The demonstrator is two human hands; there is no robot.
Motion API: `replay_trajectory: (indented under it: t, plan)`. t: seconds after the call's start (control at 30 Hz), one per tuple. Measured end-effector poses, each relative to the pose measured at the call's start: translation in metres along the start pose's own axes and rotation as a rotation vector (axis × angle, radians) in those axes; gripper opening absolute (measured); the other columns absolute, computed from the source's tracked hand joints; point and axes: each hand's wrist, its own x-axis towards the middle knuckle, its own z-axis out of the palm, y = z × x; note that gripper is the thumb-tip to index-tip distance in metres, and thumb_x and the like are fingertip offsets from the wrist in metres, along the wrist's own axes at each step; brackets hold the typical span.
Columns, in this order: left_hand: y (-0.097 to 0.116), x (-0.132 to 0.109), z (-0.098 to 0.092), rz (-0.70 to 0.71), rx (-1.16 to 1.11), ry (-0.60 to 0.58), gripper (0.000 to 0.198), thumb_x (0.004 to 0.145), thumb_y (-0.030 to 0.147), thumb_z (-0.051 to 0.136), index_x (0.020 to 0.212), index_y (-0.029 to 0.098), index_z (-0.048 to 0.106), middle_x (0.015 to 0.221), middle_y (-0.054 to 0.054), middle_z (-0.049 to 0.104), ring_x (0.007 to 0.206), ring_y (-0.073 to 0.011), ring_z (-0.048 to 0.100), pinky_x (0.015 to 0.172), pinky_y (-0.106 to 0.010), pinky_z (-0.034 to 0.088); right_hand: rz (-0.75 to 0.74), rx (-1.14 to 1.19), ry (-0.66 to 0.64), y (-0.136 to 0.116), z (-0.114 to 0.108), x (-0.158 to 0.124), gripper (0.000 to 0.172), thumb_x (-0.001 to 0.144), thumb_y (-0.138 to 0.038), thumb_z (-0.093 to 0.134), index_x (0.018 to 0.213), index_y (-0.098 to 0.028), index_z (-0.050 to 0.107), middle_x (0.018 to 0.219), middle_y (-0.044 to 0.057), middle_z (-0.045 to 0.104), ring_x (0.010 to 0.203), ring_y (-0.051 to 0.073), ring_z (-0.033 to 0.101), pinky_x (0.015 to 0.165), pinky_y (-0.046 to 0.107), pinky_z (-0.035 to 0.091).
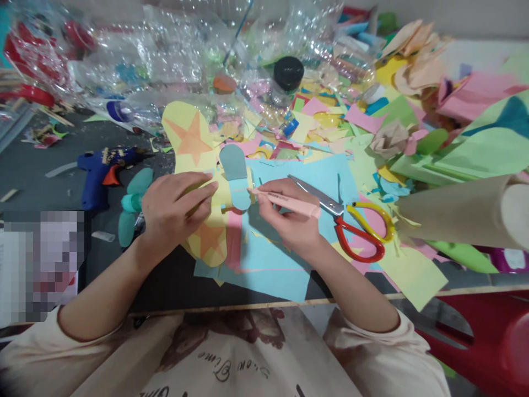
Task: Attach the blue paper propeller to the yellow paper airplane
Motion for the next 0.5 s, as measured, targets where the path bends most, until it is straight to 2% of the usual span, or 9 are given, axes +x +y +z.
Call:
replay_trajectory:
  t: [0.2,0.4,0.5]
  plan:
    - [-0.0012,-0.0029,0.0014,-0.019,-0.053,-0.020,0.019,0.092,0.015,0.055,0.106,0.024,0.063,0.107,-0.006,0.076,0.098,-0.0214,0.073,0.076,-0.033,0.054,-0.036,0.007,0.080,0.0017,-0.0034,-0.0003,0.005,0.087,-0.031,0.069,0.084,-0.028,0.071,0.069,-0.001,0.073,0.052,0.016,0.065,0.046,0.030,0.051]
    - [-0.0009,-0.0013,0.0020,0.000,-0.045,0.009,0.016,0.092,0.014,0.056,0.103,0.022,0.064,0.103,-0.007,0.077,0.094,-0.0208,0.073,0.074,-0.033,0.055,-0.100,-0.024,-0.104,-0.0023,0.0019,-0.0004,0.009,0.090,-0.026,0.064,0.092,-0.028,0.073,0.084,0.002,0.079,0.073,0.018,0.075,0.062,0.032,0.062]
    - [-0.0010,-0.0025,0.0021,-0.018,-0.093,0.002,0.021,0.090,0.012,0.057,0.106,0.022,0.065,0.106,-0.008,0.076,0.098,-0.0224,0.073,0.078,-0.034,0.055,-0.098,-0.040,-0.136,-0.0032,0.0034,-0.0008,0.011,0.091,-0.027,0.063,0.092,-0.028,0.073,0.085,0.002,0.080,0.074,0.019,0.075,0.065,0.033,0.063]
